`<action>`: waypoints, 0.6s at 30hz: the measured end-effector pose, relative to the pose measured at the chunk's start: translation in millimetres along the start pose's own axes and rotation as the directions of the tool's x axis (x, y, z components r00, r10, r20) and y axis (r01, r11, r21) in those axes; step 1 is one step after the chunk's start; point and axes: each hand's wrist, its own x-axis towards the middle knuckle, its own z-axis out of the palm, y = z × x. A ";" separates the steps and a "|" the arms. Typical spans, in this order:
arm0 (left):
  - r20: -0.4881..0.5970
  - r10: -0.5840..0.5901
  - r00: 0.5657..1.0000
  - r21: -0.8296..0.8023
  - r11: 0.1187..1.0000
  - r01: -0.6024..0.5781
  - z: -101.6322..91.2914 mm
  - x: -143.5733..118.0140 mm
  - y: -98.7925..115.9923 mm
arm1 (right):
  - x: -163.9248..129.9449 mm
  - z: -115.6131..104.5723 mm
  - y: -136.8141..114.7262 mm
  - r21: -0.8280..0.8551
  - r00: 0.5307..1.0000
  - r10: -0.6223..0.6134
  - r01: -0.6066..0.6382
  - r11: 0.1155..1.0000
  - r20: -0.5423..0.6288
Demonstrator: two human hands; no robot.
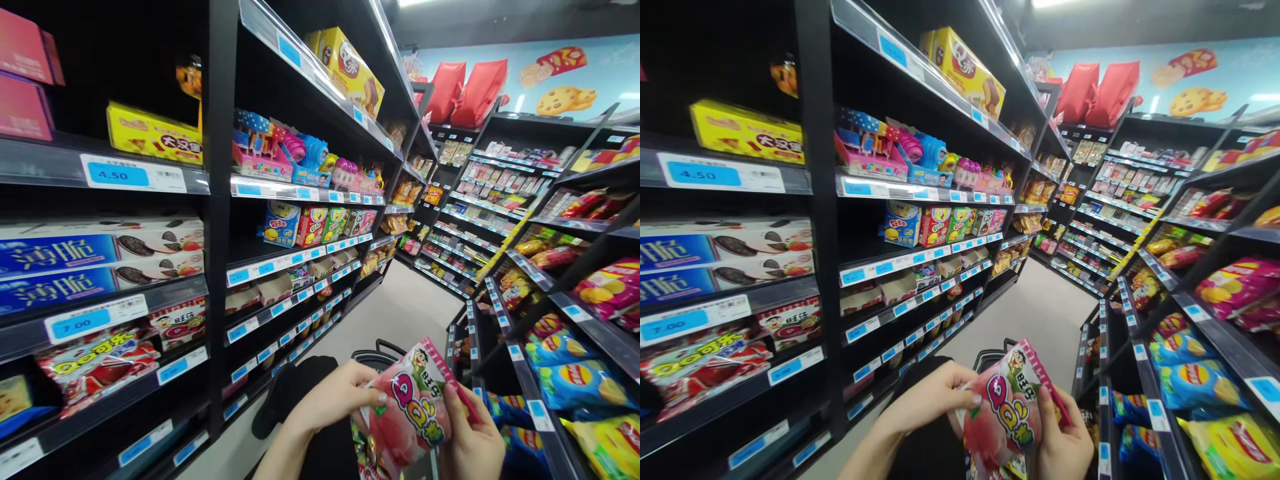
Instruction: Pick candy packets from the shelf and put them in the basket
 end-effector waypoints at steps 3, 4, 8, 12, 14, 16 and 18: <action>-0.178 0.112 0.978 0.078 0.992 -0.100 -3.8 4.2 -1.3 | -5.5 8.0 -6.4 0.011 0.993 -0.047 0.049 0.999 -0.112; -0.216 0.158 0.963 0.064 0.987 -0.147 -3.9 5.2 -1.5 | -6.4 10.1 -7.6 0.023 0.992 -0.048 0.051 0.998 -0.116; -0.304 0.234 0.924 -0.100 0.956 -0.275 0.0 10.4 -3.9 | -3.7 10.5 -5.8 0.110 0.999 0.010 -0.006 0.994 -0.035; -0.474 0.244 0.846 -0.139 0.928 -0.346 2.1 15.2 -9.1 | -4.3 7.7 -3.0 0.028 0.989 0.010 -0.014 1.000 0.149; -0.559 0.282 0.779 -0.047 0.928 -0.369 1.0 14.7 -10.1 | -10.3 9.5 -3.9 -0.110 0.961 -0.040 0.072 0.991 0.273; -0.596 0.336 0.729 0.099 0.932 -0.349 -0.4 12.2 -9.8 | -18.2 12.8 -5.4 -0.252 0.925 -0.075 0.179 0.951 0.372; -0.629 0.369 0.684 0.214 0.928 -0.304 -1.2 9.1 -9.3 | -25.1 16.2 -6.2 -0.348 0.893 -0.115 0.285 0.893 0.435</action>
